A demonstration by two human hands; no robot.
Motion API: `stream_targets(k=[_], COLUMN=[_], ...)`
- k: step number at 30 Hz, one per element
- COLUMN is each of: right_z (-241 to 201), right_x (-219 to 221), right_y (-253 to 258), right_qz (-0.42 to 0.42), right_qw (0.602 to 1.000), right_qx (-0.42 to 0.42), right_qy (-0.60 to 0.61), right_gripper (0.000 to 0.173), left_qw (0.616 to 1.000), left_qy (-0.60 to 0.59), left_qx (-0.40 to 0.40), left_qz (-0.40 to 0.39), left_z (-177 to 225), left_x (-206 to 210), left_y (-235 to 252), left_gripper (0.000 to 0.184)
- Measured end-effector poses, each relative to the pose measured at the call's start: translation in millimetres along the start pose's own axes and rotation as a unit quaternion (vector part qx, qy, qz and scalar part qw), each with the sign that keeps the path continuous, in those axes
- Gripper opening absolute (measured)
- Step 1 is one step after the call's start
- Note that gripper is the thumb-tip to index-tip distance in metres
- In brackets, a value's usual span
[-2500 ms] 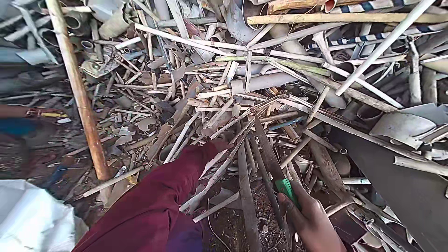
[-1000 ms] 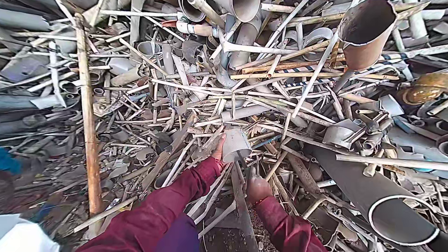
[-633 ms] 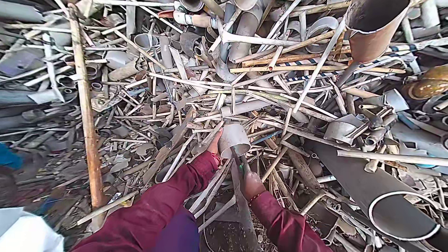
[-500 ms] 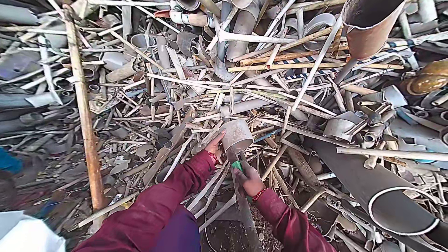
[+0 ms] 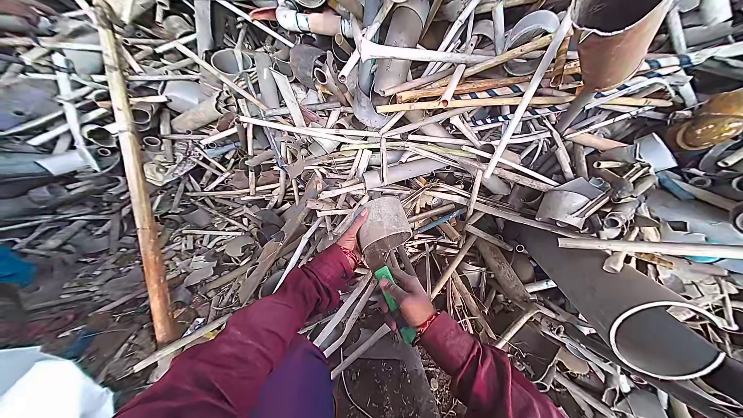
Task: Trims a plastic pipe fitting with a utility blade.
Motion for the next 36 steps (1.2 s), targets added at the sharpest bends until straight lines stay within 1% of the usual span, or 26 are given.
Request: stream_targets(k=[1, 2, 3, 4, 5, 6, 7, 8, 9, 11, 12, 13, 16, 17, 18, 21, 22, 25, 26, 27, 30, 31, 32, 34, 35, 36], right_z=[3, -2, -13, -22, -29, -34, -37, -38, -36, -20, -13, -15, -30, -32, -33, -24, -22, -31, -31, -31, -20, -18, -22, -29, -29, -26], right_x=[-2, -8, -13, -15, -14, -13, -10, -8, -8, -12, -13, -16, -17, -13, -9, -10, -12, -15, -13, -12, -14, -15, -17, -18, -17, -16], right_y=[3, 6, 7, 9, 10, 10, 10, 8, 7, 12, 16, 17, 16, 14, 11, 11, 13, 11, 11, 9, 7, 8, 7, 7, 7, 5], right_qz=[-0.001, 0.015, 0.023, 0.027, 0.039, 0.048, 0.049, 0.038, 0.019, 0.003, 0.006, 0.005, 0.028, 0.030, 0.025, -0.006, -0.007, 0.018, 0.025, 0.022, -0.009, -0.015, -0.012, 0.015, 0.025, 0.028], right_qw=[1.000, 0.989, 0.949, 0.892, 0.844, 0.814, 0.808, 0.822, 0.852, 0.935, 0.953, 0.947, 0.843, 0.829, 0.834, 0.925, 0.934, 0.864, 0.851, 0.859, 0.947, 0.953, 0.941, 0.892, 0.883, 0.898], right_qx=[-0.008, -0.028, -0.010, 0.029, 0.061, 0.081, 0.092, 0.089, 0.067, -0.002, -0.021, -0.009, 0.077, 0.089, 0.083, 0.013, 0.005, 0.080, 0.095, 0.095, 0.021, 0.016, 0.030, 0.081, 0.091, 0.082], right_qy=[-0.012, -0.143, -0.315, -0.450, -0.531, -0.573, -0.579, -0.562, -0.519, -0.355, -0.303, -0.321, -0.531, -0.551, -0.544, -0.381, -0.357, -0.497, -0.515, -0.502, -0.321, -0.303, -0.336, -0.445, -0.460, -0.431], right_gripper=[0.037, 0.040, 0.047, 0.059, 0.069, 0.073, 0.073, 0.070, 0.061, 0.044, 0.043, 0.045, 0.066, 0.071, 0.067, 0.044, 0.042, 0.056, 0.059, 0.058, 0.039, 0.039, 0.041, 0.050, 0.054, 0.052], left_qw=[1.000, 1.000, 0.999, 0.999, 1.000, 0.999, 0.999, 0.999, 0.999, 0.998, 0.997, 0.997, 0.997, 0.997, 0.997, 0.997, 0.996, 0.995, 0.995, 0.995, 0.997, 0.998, 0.998, 0.998, 0.997, 0.997], left_qy=[-0.002, -0.016, -0.032, -0.026, -0.006, 0.018, 0.033, 0.040, 0.045, 0.064, 0.071, 0.069, 0.070, 0.074, 0.067, 0.079, 0.084, 0.096, 0.100, 0.099, 0.070, 0.066, 0.063, 0.064, 0.074, 0.081], left_qx=[0.001, -0.008, -0.021, -0.027, -0.024, -0.016, -0.010, -0.007, -0.010, -0.015, -0.014, -0.012, -0.016, -0.004, 0.012, 0.002, -0.002, -0.006, -0.005, -0.001, 0.010, 0.007, 0.002, -0.004, -0.002, 0.002], left_qz=[-0.004, -0.003, 0.001, 0.008, 0.013, 0.022, 0.026, 0.023, 0.018, 0.019, 0.024, 0.030, 0.037, 0.032, 0.026, 0.020, 0.030, 0.033, 0.026, 0.022, 0.011, 0.013, 0.012, 0.001, -0.003, -0.015], left_z=[1, 1, -1, -2, -3, -6, -9, -12, -15, -20, -20, -19, -16, -16, -17, -16, -14, -10, -10, -11, -15, -15, -14, -10, -9, -11], left_x=[-1, -1, -2, -1, 1, 3, 5, 6, 6, 7, 6, 5, 5, 4, 4, 3, 4, 4, 4, 3, -1, -4, -5, -4, -3, -4], left_y=[0, 1, 4, 5, 5, 4, 4, 5, 6, 5, 6, 6, 9, 9, 11, 8, 7, 4, 3, 3, 12, 14, 14, 9, 6, 5], left_gripper=[0.046, 0.047, 0.048, 0.048, 0.047, 0.045, 0.045, 0.047, 0.049, 0.048, 0.047, 0.047, 0.049, 0.048, 0.047, 0.051, 0.050, 0.050, 0.049, 0.048, 0.047, 0.048, 0.049, 0.048, 0.045, 0.043])
Point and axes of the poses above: each hand's wrist, its own y-axis towards the middle knuckle, its own x-axis out of the palm, z = x × y, the point moved 2 cm from there along y, towards the middle knuckle, and after that the axes turned 13 degrees about z, right-handed, at the moved point
